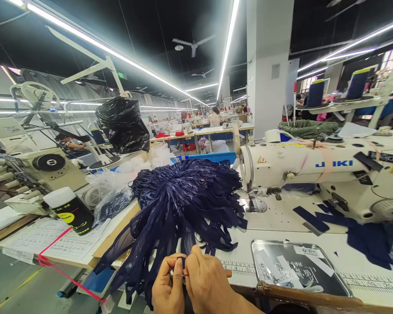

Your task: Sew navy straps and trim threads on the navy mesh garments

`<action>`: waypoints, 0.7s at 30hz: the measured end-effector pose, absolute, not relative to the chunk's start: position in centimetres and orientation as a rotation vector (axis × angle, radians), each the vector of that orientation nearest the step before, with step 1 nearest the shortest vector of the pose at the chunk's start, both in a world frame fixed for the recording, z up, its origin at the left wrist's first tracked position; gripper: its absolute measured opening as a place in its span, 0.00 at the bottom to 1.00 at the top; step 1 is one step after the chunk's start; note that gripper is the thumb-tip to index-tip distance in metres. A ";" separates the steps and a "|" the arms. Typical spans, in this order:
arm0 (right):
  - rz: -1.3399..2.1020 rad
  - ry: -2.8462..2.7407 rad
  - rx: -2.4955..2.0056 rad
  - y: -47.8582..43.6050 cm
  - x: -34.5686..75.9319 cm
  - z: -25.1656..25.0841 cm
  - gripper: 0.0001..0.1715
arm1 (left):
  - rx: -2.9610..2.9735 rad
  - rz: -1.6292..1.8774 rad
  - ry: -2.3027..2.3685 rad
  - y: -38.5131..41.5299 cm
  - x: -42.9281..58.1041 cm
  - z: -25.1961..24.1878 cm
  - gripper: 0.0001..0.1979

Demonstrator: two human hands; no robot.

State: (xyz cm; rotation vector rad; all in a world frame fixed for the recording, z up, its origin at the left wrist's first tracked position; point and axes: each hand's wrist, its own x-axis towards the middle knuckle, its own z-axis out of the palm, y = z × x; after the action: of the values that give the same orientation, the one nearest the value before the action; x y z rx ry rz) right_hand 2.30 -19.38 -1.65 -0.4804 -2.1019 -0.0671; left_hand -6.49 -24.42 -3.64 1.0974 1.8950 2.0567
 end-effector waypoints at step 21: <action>0.075 -2.135 -0.503 -18.9 3.4 -1.3 0.14 | 0.932 2.129 1.723 -24.3 -6.5 -3.4 0.19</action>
State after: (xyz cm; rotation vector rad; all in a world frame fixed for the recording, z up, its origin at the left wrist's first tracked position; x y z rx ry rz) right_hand 3.41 -18.92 -1.27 -0.5035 -2.1348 0.0751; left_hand -6.53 -24.28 -3.38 0.9320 1.7227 2.1286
